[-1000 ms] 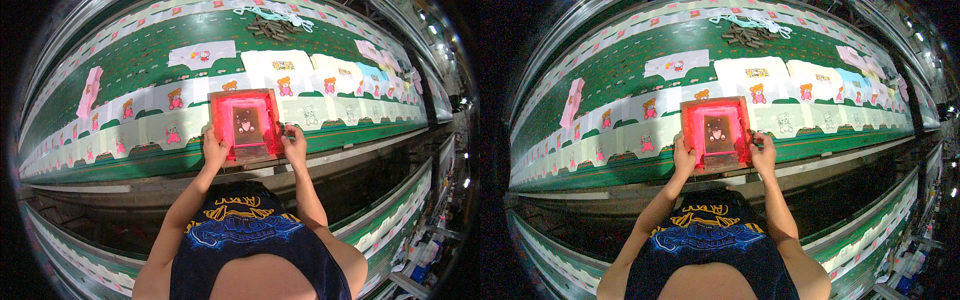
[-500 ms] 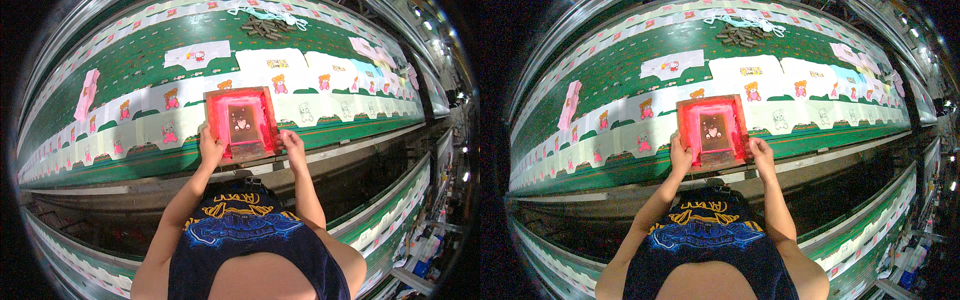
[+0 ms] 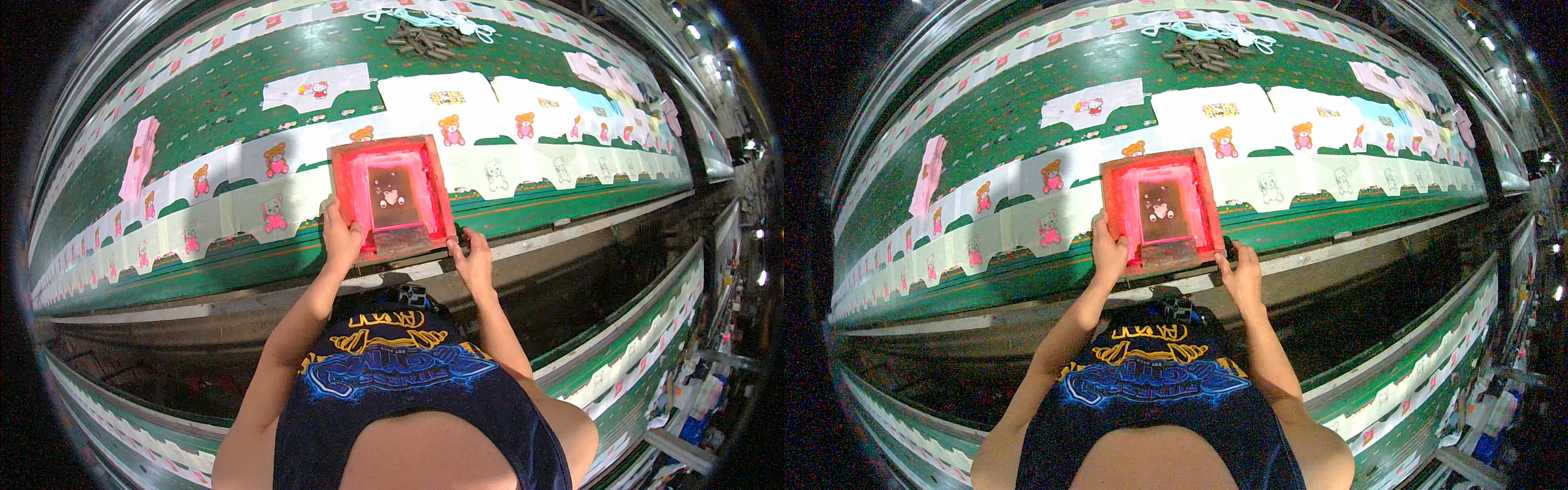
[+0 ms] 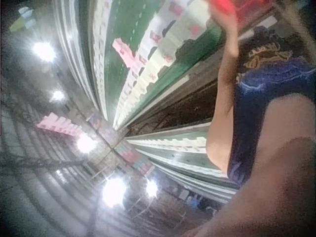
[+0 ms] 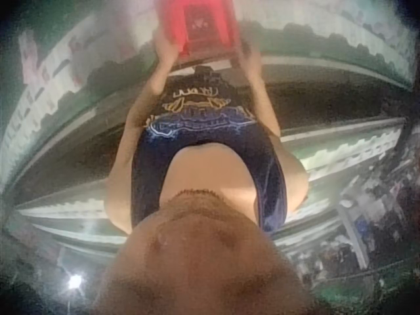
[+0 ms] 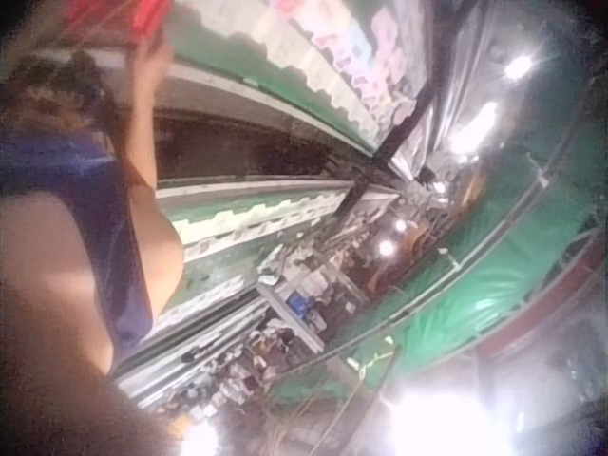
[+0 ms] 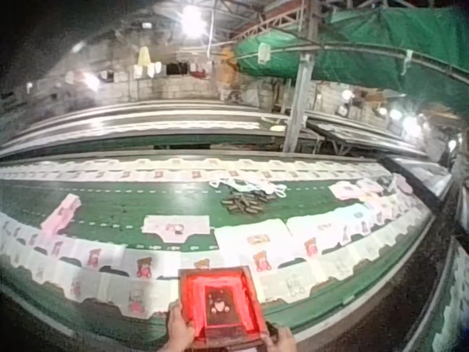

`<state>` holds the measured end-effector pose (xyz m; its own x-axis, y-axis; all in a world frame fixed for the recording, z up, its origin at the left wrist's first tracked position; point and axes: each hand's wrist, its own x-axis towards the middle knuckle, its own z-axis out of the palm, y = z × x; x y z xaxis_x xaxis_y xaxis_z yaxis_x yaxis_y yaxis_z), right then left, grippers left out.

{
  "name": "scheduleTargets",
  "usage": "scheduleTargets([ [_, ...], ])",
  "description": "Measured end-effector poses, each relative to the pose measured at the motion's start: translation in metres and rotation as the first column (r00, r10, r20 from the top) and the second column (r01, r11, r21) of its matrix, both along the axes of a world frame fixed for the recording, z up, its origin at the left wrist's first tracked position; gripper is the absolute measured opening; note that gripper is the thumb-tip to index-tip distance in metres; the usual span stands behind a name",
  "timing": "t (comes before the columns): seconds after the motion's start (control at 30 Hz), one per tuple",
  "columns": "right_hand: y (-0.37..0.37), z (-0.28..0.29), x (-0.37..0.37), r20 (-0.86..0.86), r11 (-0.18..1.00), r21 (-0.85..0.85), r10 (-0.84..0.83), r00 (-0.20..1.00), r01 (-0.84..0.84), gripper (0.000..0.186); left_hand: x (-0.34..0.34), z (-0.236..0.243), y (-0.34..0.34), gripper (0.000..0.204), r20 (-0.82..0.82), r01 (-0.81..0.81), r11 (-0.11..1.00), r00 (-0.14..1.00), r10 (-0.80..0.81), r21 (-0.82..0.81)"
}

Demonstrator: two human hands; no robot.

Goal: The person uses a red frame with a stencil to repeatedly apply a design onto a series of cloths moving along a conveyor belt. The person holds the frame steady and rubs the surface with a tool to transfer the pattern.

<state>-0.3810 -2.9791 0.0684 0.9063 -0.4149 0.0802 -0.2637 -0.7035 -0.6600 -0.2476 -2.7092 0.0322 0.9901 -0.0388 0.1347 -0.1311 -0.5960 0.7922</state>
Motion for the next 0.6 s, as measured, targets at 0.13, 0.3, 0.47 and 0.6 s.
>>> scheduleTargets([
  [0.13, -0.009, 0.009, 0.001, -0.049, 0.998, 0.055, -0.028, 0.998, 0.03, 0.047, -0.001, 0.004, -0.002, 0.062, 0.006, -0.004, 1.0, 1.0, 0.004, 0.006],
  [0.3, -0.01, 0.01, 0.004, -0.075, 0.971, 0.207, -0.108, 0.991, 0.121, 0.048, -0.001, 0.004, 0.0, 0.063, 0.009, 0.007, 1.0, 1.0, -0.007, -0.027],
  [0.47, -0.014, 0.005, -0.002, -0.064, 0.995, 0.096, -0.027, 0.998, 0.033, 0.06, -0.001, 0.002, -0.003, 0.061, 0.001, -0.018, 1.0, 1.0, 0.018, -0.01],
  [0.6, 0.0, 0.028, 0.006, 0.05, 0.998, 0.008, 0.066, 0.997, -0.066, 0.062, -0.001, 0.002, -0.002, 0.062, 0.009, -0.011, 1.0, 1.0, 0.011, -0.01],
])
